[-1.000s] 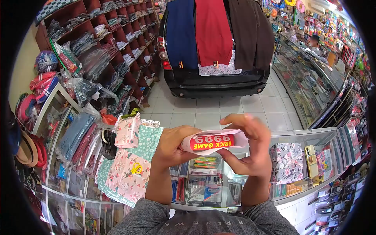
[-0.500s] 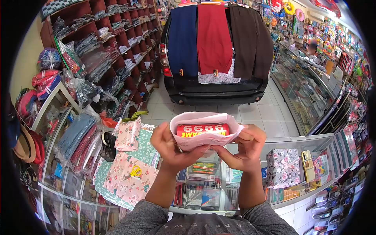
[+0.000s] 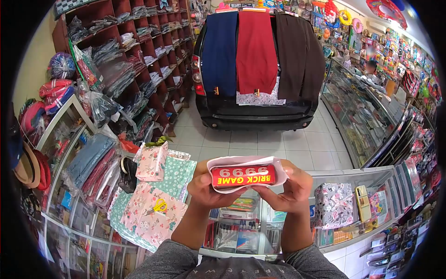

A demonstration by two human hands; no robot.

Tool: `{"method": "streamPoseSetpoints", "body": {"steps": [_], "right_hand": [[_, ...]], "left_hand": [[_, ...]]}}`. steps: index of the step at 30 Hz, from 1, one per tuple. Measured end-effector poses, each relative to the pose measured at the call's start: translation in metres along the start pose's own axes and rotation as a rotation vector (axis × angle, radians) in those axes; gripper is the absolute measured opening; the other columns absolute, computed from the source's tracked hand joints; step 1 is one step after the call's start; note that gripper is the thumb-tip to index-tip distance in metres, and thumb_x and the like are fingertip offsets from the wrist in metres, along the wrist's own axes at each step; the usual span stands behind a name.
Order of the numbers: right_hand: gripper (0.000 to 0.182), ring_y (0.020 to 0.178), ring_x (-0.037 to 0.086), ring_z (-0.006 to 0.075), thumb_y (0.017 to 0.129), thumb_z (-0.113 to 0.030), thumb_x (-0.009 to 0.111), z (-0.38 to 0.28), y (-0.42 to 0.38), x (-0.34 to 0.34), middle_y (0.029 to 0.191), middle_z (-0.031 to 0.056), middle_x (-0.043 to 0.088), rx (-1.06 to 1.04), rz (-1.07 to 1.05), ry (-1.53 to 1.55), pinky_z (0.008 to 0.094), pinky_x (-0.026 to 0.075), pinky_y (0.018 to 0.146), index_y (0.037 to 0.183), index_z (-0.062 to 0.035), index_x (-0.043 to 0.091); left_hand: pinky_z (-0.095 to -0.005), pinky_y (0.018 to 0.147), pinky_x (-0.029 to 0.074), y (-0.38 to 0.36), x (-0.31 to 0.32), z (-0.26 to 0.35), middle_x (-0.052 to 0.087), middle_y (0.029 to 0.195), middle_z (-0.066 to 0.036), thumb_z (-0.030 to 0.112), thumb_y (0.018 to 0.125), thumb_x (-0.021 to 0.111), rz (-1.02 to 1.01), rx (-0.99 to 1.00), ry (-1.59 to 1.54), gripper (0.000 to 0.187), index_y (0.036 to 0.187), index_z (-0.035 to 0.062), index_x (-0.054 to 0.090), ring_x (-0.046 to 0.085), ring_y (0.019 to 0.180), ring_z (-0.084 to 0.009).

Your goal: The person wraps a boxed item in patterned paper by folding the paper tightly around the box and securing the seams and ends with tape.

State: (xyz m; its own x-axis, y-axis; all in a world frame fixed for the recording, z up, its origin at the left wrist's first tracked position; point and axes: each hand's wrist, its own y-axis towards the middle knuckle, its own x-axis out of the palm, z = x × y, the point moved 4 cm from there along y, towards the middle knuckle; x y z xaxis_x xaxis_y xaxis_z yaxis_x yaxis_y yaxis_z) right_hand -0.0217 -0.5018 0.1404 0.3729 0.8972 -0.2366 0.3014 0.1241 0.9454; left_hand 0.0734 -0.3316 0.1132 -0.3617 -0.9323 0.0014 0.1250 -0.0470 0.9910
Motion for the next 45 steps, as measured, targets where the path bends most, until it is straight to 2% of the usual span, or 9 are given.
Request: {"method": "streamPoseSetpoints", "body": {"steps": [2, 4, 5, 12, 19, 21, 37, 40, 45], "right_hand": [[0.088, 0.111, 0.073, 0.0316, 0.075, 0.008, 0.092, 0.000, 0.000, -0.001, 0.125, 0.0250, 0.070, 0.012, -0.011, -0.003, 0.0413, 0.060, 0.091, 0.150, -0.0100, 0.049], [0.083, 0.109, 0.073, 0.0309, 0.075, 0.007, 0.092, -0.001, 0.000, -0.001, 0.124, 0.0246, 0.071, 0.032, -0.003, -0.001, 0.0395, 0.059, 0.089, 0.147, -0.0104, 0.054], [0.082, 0.108, 0.074, 0.0311, 0.075, 0.006, 0.092, -0.002, 0.001, -0.002, 0.123, 0.0244, 0.071, 0.022, -0.014, -0.021, 0.0392, 0.059, 0.088, 0.146, -0.0104, 0.054], [0.066, 0.099, 0.076, 0.0365, 0.074, 0.011, 0.084, -0.008, 0.009, -0.002, 0.117, 0.0265, 0.072, 0.013, 0.013, -0.015, 0.0384, 0.062, 0.081, 0.135, -0.0042, 0.064], [0.064, 0.099, 0.075, 0.0362, 0.074, 0.010, 0.084, -0.009, 0.011, -0.004, 0.116, 0.0257, 0.073, 0.030, -0.005, 0.005, 0.0378, 0.062, 0.082, 0.134, -0.0034, 0.066], [0.063, 0.098, 0.076, 0.0356, 0.075, 0.011, 0.084, -0.008, 0.010, -0.004, 0.116, 0.0252, 0.073, 0.053, -0.009, -0.007, 0.0375, 0.062, 0.081, 0.134, -0.0039, 0.066], [0.064, 0.095, 0.075, 0.0314, 0.069, 0.005, 0.093, -0.001, 0.006, -0.005, 0.112, 0.0241, 0.073, 0.102, -0.070, -0.064, 0.0367, 0.060, 0.078, 0.126, -0.0057, 0.066], [0.062, 0.094, 0.075, 0.0318, 0.069, 0.006, 0.092, -0.002, 0.007, -0.005, 0.112, 0.0248, 0.073, 0.096, -0.067, -0.064, 0.0366, 0.060, 0.077, 0.124, -0.0051, 0.067], [0.056, 0.097, 0.077, 0.0340, 0.069, 0.007, 0.092, -0.001, 0.007, -0.005, 0.111, 0.0259, 0.075, 0.127, -0.050, -0.058, 0.0380, 0.061, 0.080, 0.119, -0.0040, 0.068]], "left_hand": [[-0.0434, 0.098, 0.062, -0.005, 0.001, -0.003, 0.066, 0.130, -0.030, 0.015, 0.093, 0.081, 0.008, 0.046, -0.063, 0.057, 0.139, -0.0025, 0.051, 0.070, 0.122, -0.0374], [-0.0491, 0.105, 0.058, -0.001, 0.006, -0.007, 0.063, 0.134, -0.036, 0.023, 0.101, 0.063, 0.015, -0.355, -0.945, 0.055, 0.141, -0.0134, 0.052, 0.068, 0.124, -0.0414], [-0.0529, 0.110, 0.055, -0.020, -0.004, -0.017, 0.062, 0.136, -0.039, 0.025, 0.101, 0.050, -0.140, -0.408, -0.663, 0.061, 0.139, -0.0211, 0.051, 0.066, 0.126, -0.0429], [-0.0499, 0.105, 0.058, -0.022, -0.004, -0.021, 0.063, 0.136, -0.036, 0.024, 0.099, 0.066, -0.004, -0.706, -1.084, 0.055, 0.138, -0.0130, 0.054, 0.069, 0.123, -0.0409], [-0.0438, 0.096, 0.062, -0.057, -0.015, -0.042, 0.067, 0.127, -0.036, 0.043, 0.100, 0.065, -0.118, -0.517, -0.161, 0.075, 0.144, -0.0127, 0.044, 0.074, 0.112, -0.0404], [-0.0380, 0.089, 0.062, 0.009, 0.000, -0.002, 0.063, 0.130, -0.023, 0.009, 0.077, 0.096, -0.074, 0.030, -0.077, 0.076, 0.132, 0.0107, 0.044, 0.074, 0.111, -0.0352], [-0.0407, 0.080, 0.063, 0.010, -0.005, -0.001, 0.065, 0.116, -0.021, 0.006, 0.082, 0.091, -0.200, -0.026, 0.023, 0.068, 0.130, 0.0147, 0.044, 0.075, 0.099, -0.0346], [-0.0377, 0.081, 0.062, 0.010, -0.005, -0.001, 0.062, 0.115, -0.022, 0.023, 0.088, 0.089, -0.241, -0.055, 0.062, 0.065, 0.129, 0.0163, 0.039, 0.073, 0.102, -0.0319], [-0.0419, 0.088, 0.060, 0.005, -0.005, -0.007, 0.063, 0.120, -0.023, 0.005, 0.085, 0.088, -0.200, -0.091, -0.066, 0.059, 0.128, 0.0132, 0.048, 0.073, 0.106, -0.0346]]}}
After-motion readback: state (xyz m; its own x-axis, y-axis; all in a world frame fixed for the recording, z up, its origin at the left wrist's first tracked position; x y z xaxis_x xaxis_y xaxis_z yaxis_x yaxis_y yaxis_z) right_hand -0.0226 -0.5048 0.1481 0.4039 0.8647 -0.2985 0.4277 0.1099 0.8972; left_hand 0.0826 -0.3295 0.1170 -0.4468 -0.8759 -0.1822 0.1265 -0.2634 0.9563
